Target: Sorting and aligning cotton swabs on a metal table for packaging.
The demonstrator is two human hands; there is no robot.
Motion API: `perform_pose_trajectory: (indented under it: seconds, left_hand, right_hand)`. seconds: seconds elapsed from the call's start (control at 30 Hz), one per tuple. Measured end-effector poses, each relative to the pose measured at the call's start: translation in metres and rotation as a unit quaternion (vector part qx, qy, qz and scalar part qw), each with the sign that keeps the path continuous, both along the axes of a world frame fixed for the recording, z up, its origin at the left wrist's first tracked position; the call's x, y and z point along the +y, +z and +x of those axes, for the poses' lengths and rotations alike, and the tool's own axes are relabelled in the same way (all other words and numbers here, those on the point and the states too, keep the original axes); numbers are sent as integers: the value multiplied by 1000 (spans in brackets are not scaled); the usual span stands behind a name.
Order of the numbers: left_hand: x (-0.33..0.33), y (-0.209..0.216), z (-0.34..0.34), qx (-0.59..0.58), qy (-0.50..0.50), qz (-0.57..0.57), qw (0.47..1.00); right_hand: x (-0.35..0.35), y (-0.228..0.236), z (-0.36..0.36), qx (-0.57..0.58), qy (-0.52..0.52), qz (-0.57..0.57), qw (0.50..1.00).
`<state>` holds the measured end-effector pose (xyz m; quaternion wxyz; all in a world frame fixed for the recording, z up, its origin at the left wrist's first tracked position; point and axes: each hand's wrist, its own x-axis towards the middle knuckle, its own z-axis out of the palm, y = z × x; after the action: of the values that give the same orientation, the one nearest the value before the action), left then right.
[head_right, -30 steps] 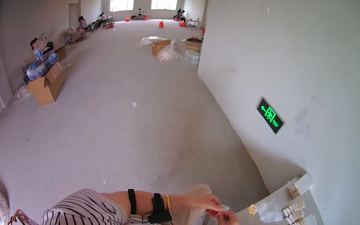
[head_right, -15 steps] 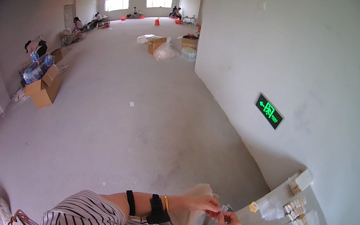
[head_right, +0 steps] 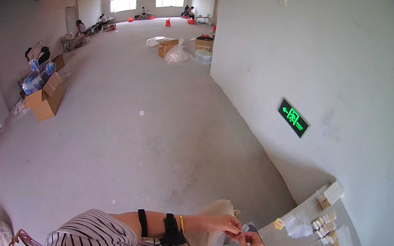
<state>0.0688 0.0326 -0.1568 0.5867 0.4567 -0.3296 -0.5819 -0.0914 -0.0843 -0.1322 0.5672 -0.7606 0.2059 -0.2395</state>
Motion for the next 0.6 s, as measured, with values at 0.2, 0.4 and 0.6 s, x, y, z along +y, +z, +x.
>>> perform_pose_trajectory:
  seconds: [0.2,0.4,0.6]
  left_hand:
    - [-4,2,-8,-101,18,-35,994]
    - [-5,5,-9,-117,83,-18,989]
    - [-5,-1,-6,-139,112,-21,984]
  right_hand:
    - [6,2,-2,7,-19,-51,998]
    - [8,5,-4,19,-38,-74,996]
    - [16,5,2,53,-61,-152,985]
